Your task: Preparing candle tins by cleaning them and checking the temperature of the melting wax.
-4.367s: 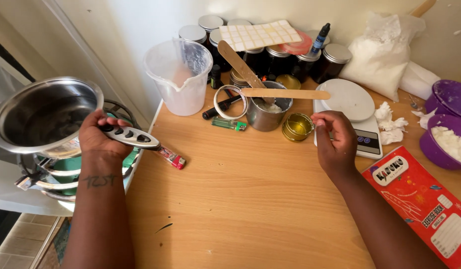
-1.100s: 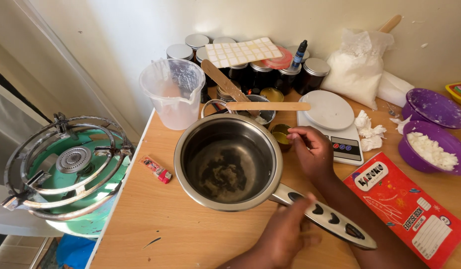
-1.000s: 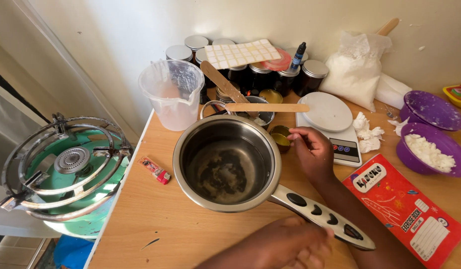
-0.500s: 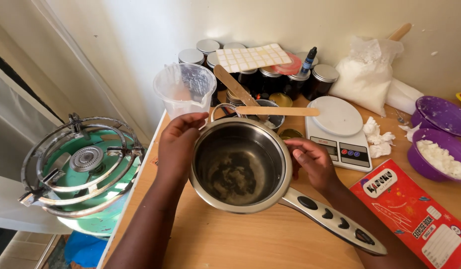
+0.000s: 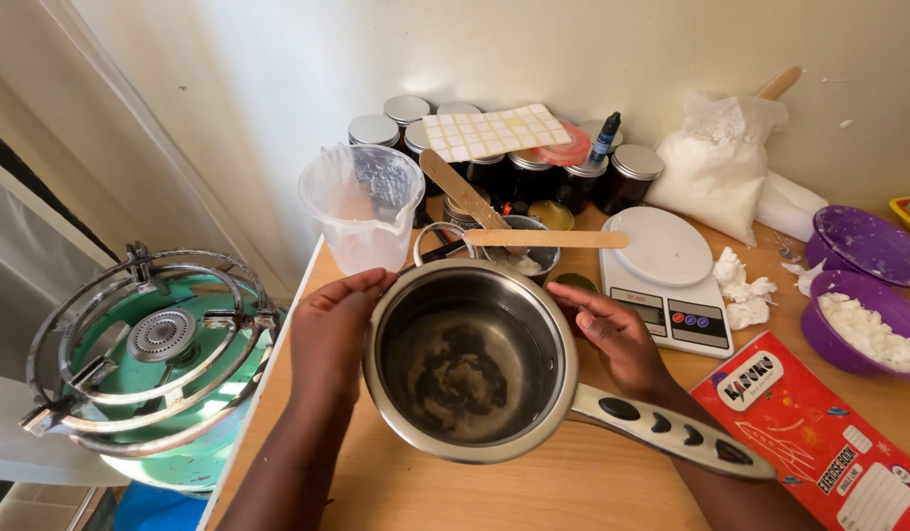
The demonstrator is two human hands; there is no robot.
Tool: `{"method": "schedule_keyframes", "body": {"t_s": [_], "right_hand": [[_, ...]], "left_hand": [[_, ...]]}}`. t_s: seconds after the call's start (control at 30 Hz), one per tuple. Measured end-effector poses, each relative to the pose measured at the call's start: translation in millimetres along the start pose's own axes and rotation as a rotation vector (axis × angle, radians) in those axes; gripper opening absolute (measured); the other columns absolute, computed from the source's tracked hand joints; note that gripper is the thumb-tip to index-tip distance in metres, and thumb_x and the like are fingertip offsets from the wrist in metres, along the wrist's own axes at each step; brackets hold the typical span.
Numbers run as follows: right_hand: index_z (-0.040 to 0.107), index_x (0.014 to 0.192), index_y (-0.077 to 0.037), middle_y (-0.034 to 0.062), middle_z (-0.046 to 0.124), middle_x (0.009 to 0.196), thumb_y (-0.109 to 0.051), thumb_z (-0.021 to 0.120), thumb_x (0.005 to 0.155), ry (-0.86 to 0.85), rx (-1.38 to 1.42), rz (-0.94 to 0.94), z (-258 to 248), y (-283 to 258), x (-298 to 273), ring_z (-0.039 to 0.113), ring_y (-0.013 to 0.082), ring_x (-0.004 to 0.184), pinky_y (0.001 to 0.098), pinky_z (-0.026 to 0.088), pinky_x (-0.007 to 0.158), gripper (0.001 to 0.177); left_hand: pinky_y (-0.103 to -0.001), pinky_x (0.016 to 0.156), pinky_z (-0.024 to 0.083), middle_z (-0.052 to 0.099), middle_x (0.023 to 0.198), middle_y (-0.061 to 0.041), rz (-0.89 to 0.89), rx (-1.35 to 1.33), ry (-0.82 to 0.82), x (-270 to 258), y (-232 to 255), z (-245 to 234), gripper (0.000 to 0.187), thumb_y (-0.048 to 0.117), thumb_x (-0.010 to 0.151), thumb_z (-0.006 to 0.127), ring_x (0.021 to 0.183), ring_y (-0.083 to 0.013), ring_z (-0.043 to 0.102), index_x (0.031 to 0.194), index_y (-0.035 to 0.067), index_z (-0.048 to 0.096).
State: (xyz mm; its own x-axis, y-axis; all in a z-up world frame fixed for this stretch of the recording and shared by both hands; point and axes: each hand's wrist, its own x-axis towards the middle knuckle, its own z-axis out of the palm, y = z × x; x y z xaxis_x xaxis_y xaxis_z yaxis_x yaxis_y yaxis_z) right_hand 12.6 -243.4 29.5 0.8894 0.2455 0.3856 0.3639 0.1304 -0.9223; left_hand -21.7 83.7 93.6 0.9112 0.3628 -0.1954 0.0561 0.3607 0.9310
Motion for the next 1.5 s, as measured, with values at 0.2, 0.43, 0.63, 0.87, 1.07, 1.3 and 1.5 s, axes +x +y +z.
{"method": "schedule_keyframes", "body": {"t_s": [0.2, 0.43, 0.63, 0.87, 1.07, 1.3, 1.5], "right_hand": [[0.061, 0.148, 0.014, 0.0338, 0.076, 0.129, -0.004, 0.058, 0.097, -0.069, 0.182, 0.080, -17.0, 31.9, 0.8, 0.073, 0.0358, 0.117, 0.0491, 0.061, 0.094, 0.054], [0.066, 0.139, 0.014, 0.0372, 0.077, 0.119, -0.010, 0.060, 0.099, 0.053, 0.225, 0.179, -26.8, 44.5, -6.2, 0.077, 0.0425, 0.104, 0.0543, 0.066, 0.083, 0.048], [0.068, 0.134, 0.015, 0.0347, 0.077, 0.114, -0.012, 0.062, 0.101, 0.105, 0.228, 0.179, -30.4, 40.4, -2.6, 0.079, 0.0404, 0.098, 0.0522, 0.067, 0.079, 0.043], [0.068, 0.132, 0.015, 0.0307, 0.078, 0.109, -0.012, 0.062, 0.102, 0.072, 0.185, 0.181, -30.0, 26.8, 0.4, 0.080, 0.0352, 0.091, 0.0452, 0.069, 0.071, 0.041], [0.069, 0.132, 0.013, 0.0252, 0.075, 0.091, -0.011, 0.063, 0.102, 0.059, 0.133, 0.163, -21.6, 19.9, 1.3, 0.073, 0.0239, 0.069, 0.0360, 0.066, 0.060, 0.039], [0.069, 0.130, 0.015, 0.0309, 0.076, 0.094, -0.006, 0.061, 0.101, 0.096, 0.169, 0.209, -33.7, 37.8, -2.0, 0.078, 0.0326, 0.079, 0.0456, 0.067, 0.068, 0.036], [0.071, 0.130, 0.011, 0.0253, 0.076, 0.084, -0.009, 0.063, 0.101, 0.088, 0.122, 0.212, -27.5, 29.3, -2.0, 0.079, 0.0270, 0.074, 0.0373, 0.066, 0.066, 0.036]], "left_hand": [[-0.036, 0.069, 0.067, 0.083, 0.096, -0.022, -0.079, 0.039, -0.047, 26.6, -5.4, -13.9, 0.041, -0.001, 0.083, 0.050, 0.077, -0.0275, 0.082, 0.111, -0.005, 0.081], [-0.034, 0.077, 0.066, 0.081, 0.103, -0.022, -0.040, 0.047, -0.222, 40.1, -13.1, -16.3, 0.048, -0.007, 0.079, 0.049, 0.085, -0.0251, 0.080, 0.117, -0.009, 0.078], [-0.035, 0.079, 0.066, 0.080, 0.094, -0.021, 0.160, 0.108, -0.365, 89.3, -57.5, -33.4, 0.028, -0.012, 0.088, 0.061, 0.083, -0.0242, 0.079, 0.111, -0.008, 0.077], [-0.041, 0.101, 0.046, 0.081, 0.112, -0.012, 0.279, 0.653, -0.599, 40.1, -17.6, -8.9, 0.039, -0.001, 0.088, 0.064, 0.112, -0.0258, 0.067, 0.120, 0.011, 0.083], [-0.042, 0.117, 0.028, 0.077, 0.126, 0.001, 0.421, 1.237, -0.586, 49.7, -25.8, -11.4, 0.047, 0.006, 0.091, 0.069, 0.132, -0.0181, 0.050, 0.135, 0.022, 0.076], [-0.043, 0.107, 0.050, 0.078, 0.109, -0.015, 0.473, 1.193, -0.541, 38.9, -4.5, 2.7, 0.026, 0.006, 0.094, 0.072, 0.109, -0.0354, 0.070, 0.118, 0.003, 0.080], [-0.045, 0.089, 0.060, 0.076, 0.102, -0.010, 0.395, 0.846, -0.361, 58.7, -17.9, -24.9, 0.024, 0.016, 0.086, 0.082, 0.094, -0.0305, 0.077, 0.110, 0.014, 0.083]]}}
